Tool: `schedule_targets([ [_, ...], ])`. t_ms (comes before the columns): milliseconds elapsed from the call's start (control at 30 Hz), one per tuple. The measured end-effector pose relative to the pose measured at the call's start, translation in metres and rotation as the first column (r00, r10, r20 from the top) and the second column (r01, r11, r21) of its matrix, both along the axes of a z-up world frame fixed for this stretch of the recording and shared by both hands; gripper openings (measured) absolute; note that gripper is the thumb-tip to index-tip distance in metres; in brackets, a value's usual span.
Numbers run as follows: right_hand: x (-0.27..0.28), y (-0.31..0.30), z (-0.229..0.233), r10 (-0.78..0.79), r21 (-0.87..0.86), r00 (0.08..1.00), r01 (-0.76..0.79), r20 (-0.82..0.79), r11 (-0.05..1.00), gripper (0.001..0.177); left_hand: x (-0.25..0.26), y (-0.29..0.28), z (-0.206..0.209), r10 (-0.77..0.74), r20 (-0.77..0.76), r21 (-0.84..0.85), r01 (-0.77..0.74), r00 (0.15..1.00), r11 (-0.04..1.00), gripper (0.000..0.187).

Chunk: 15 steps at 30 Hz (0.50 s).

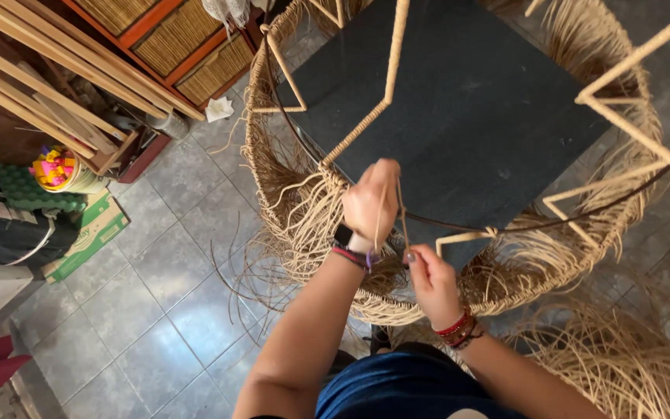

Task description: Weaving natural fiber strands into a large circular furniture frame

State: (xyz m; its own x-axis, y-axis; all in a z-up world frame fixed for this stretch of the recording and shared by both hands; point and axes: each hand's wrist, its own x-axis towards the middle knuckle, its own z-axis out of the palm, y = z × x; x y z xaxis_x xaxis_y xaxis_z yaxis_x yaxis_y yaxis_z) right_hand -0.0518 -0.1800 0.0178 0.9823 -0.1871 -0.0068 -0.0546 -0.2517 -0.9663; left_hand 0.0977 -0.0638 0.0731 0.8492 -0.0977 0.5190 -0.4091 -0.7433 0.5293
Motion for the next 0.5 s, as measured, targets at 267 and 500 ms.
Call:
schedule_targets([
  [267,-0.018,-0.001,-0.024,-0.009,-0.179,0.998,0.02,0.063,0.984,0.019,0.014,-0.008,0.011,0.132,-0.108,0.027,-0.13,0.985,0.991,0.014],
  [500,-0.019,0.003,-0.023,0.061,-0.036,0.998,-0.061,-0.001,0.997,0.027,-0.022,0.025,0.013,-0.01,-0.04,-0.107,0.006,0.999,0.994,0.013],
])
